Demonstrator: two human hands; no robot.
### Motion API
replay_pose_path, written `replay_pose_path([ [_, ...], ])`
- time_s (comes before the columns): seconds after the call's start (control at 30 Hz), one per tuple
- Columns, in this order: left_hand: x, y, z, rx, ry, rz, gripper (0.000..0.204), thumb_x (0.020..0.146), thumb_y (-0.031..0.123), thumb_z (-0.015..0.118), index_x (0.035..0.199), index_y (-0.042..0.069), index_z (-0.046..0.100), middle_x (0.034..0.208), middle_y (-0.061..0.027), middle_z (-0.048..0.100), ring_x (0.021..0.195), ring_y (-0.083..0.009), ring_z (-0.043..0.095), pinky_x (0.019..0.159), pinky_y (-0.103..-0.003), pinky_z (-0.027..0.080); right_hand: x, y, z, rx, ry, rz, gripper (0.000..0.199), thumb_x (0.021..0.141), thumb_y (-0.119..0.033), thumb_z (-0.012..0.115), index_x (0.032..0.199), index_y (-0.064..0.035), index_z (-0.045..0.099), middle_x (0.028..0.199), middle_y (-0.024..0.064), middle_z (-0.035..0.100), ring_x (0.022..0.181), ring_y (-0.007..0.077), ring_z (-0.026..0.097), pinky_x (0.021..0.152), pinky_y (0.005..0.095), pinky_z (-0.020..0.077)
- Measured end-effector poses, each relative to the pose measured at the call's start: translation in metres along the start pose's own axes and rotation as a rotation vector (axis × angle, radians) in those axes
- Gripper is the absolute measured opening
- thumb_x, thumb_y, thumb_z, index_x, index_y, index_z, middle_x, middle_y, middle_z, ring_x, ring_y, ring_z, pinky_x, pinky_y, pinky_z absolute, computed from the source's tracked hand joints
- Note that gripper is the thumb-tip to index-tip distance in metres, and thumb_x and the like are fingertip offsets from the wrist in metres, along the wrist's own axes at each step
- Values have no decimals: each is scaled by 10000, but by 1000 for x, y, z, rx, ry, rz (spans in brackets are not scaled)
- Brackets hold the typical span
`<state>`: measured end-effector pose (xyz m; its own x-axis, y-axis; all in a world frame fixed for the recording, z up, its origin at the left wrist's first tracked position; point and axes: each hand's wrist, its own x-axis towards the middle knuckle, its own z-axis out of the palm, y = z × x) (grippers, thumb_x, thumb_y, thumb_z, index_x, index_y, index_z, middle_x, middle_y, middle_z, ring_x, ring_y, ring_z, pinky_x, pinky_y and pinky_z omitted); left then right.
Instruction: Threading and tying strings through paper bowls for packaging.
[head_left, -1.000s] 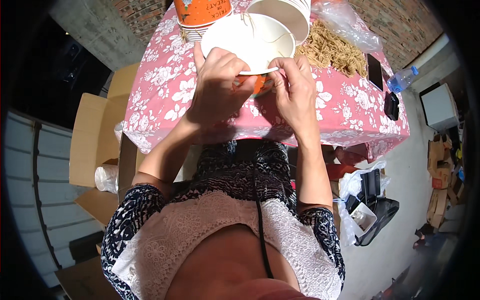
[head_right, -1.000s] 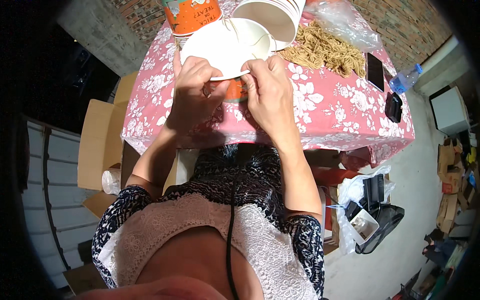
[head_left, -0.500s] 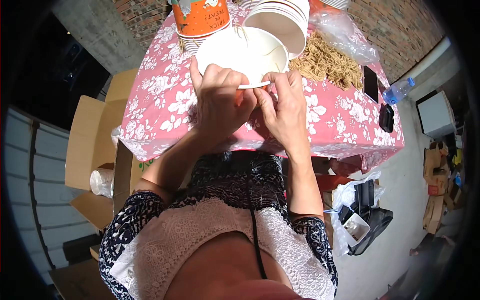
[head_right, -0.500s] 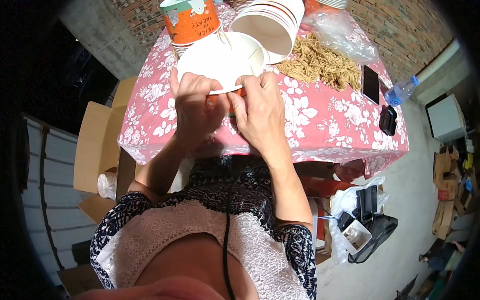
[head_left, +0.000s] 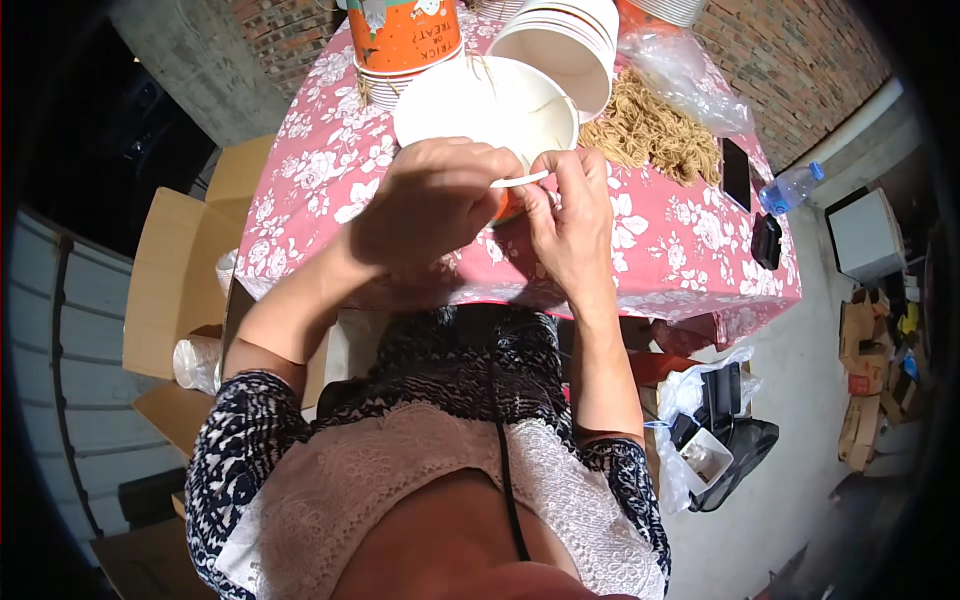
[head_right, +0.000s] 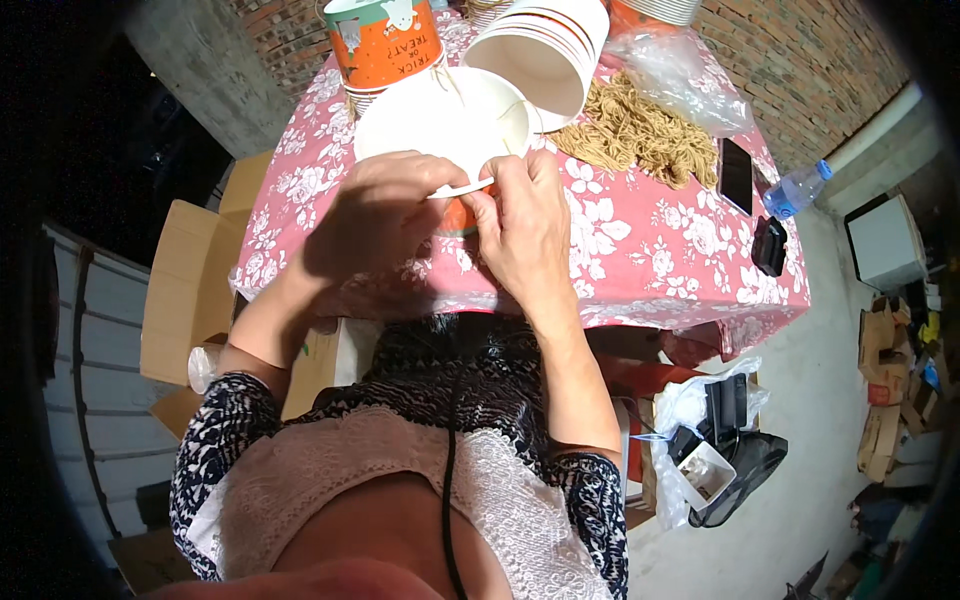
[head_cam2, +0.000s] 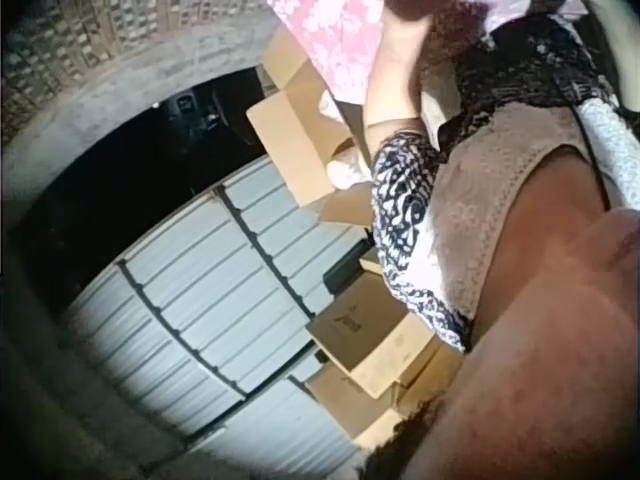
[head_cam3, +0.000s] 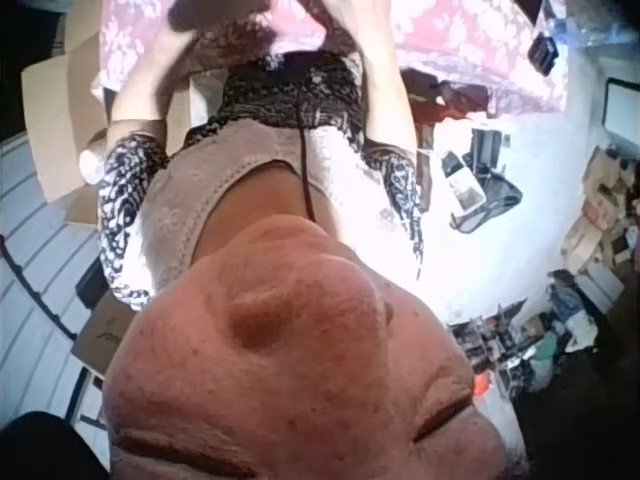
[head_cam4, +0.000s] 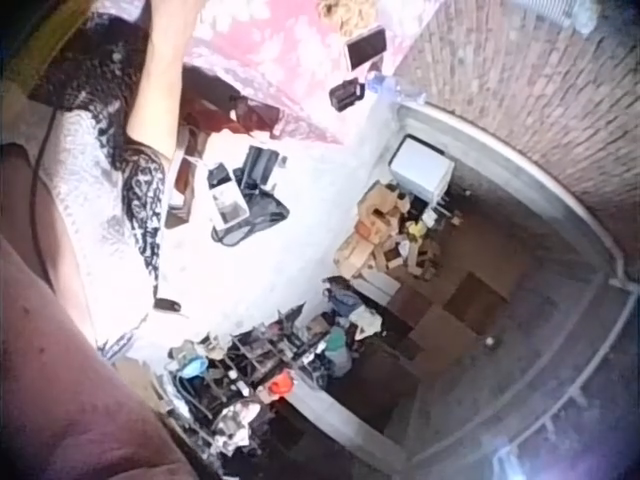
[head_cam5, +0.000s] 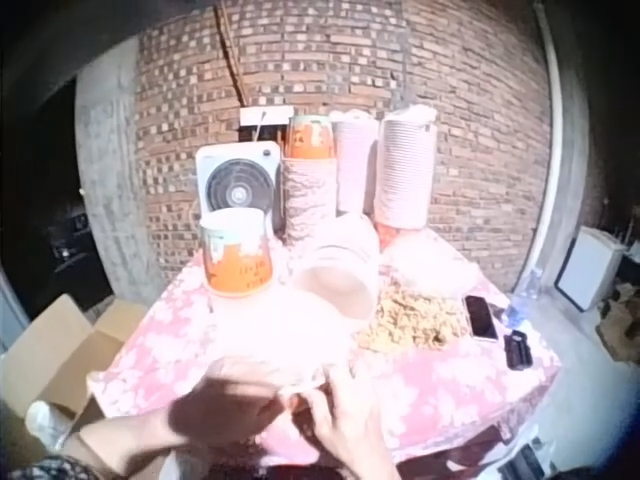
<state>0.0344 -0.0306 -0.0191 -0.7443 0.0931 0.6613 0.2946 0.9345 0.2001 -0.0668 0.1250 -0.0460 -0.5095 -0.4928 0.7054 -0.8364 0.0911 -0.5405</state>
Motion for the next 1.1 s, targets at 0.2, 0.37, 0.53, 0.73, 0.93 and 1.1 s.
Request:
replay_pose_path([
  [0.2,37,-3,-37,-288,-572,-254,150,788,78,607,920,15,571,752,-147,636,685,-345,625,575,-416,462,0,0,-1,7,-28,-10,264,787,-70,752,984,-33,581,864,152,471,754,319,526,655,408,451],
  [0.37,42,-16,-40,-348,-665,-201,138,807,109,583,852,9,500,599,-120,507,566,-233,518,553,-368,431,4,2,-4,23,-49,-22,255,791,-71,751,980,-37,585,861,134,485,732,297,539,648,399,456],
  [0.53,48,-44,-40,-600,-773,-419,283,969,241,533,1034,-22,615,786,-7,582,749,-76,491,663,-246,433,8,0,-4,28,-70,-6,254,793,-67,752,989,-36,592,838,115,484,724,266,526,651,383,457],
  [0.73,61,-47,-31,-615,-892,-275,152,939,106,589,976,-32,643,783,2,601,733,-64,508,655,-244,447,7,1,-5,42,-65,1,246,794,-61,751,988,-35,602,841,114,487,727,257,528,647,380,457],
  [0.93,69,-46,-21,-661,-919,-269,150,934,131,603,858,2,600,702,53,505,668,-45,448,580,-230,379,7,1,-5,38,-59,-2,236,791,-62,749,977,-31,608,822,115,498,735,266,535,651,380,459],
  [1.1,67,-44,-23,-687,-933,-332,174,917,149,598,814,14,560,661,61,460,623,-53,413,546,-252,359,7,0,-5,42,-54,8,236,794,-82,751,974,-26,610,818,117,510,738,271,543,651,380,462],
])
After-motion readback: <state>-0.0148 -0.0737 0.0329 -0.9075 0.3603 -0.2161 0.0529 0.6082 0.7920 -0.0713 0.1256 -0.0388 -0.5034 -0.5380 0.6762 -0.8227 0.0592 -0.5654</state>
